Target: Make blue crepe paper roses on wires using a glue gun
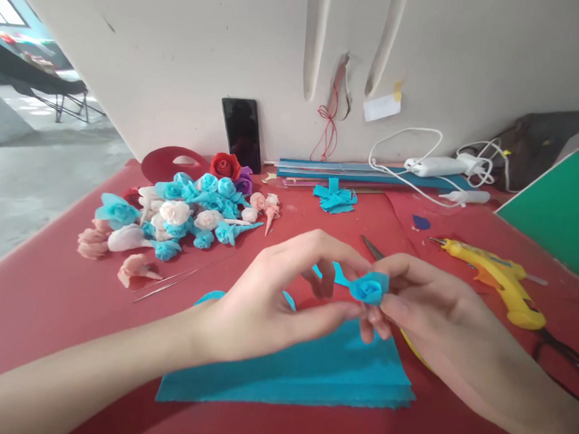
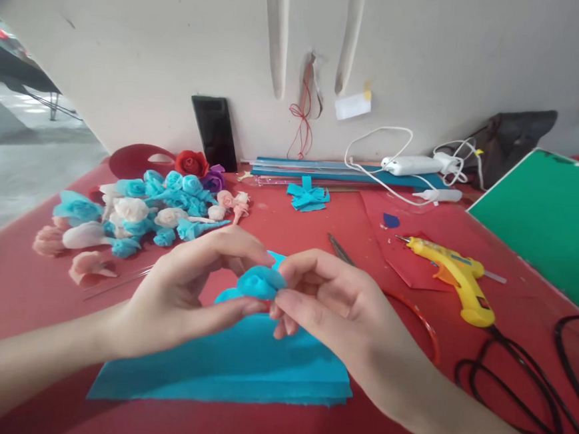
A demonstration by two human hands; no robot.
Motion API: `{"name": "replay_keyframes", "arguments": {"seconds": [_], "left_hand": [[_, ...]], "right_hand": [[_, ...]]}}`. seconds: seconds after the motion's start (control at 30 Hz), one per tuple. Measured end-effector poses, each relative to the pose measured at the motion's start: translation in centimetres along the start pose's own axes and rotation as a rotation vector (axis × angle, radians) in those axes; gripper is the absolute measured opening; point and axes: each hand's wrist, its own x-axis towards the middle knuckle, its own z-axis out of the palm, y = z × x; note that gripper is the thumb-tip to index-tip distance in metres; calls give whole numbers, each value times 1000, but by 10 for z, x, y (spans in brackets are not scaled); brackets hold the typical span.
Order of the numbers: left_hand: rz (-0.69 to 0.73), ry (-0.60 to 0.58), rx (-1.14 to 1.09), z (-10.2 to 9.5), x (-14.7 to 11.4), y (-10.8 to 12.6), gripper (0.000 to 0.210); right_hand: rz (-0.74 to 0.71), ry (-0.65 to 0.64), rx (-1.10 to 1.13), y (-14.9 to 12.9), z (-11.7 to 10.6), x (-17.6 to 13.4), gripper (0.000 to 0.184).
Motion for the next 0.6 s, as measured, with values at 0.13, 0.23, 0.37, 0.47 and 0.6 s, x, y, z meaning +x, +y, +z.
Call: {"name": "replay_keyframes", "arguments": {"seconds": [0.13, 0.23, 0.37, 0.47, 0.6], "left_hand": [[5, 20, -12, 1, -1, 10, 26], [-32, 7, -12, 1, -1, 14, 25], [-60, 3, -25, 1, 0, 15, 22], [-82, 24, -53, 1, 0, 14, 26], [-122, 50, -102, 3, -2, 11, 24]], "right_hand": [[56, -29, 24, -2, 1, -2, 3], [116, -49, 56, -7, 5, -2, 5], [164, -34, 36, -12, 9, 0, 6], [144, -28, 25, -13, 9, -1, 6], [116, 9, -42, -12, 8, -3, 7]]}}
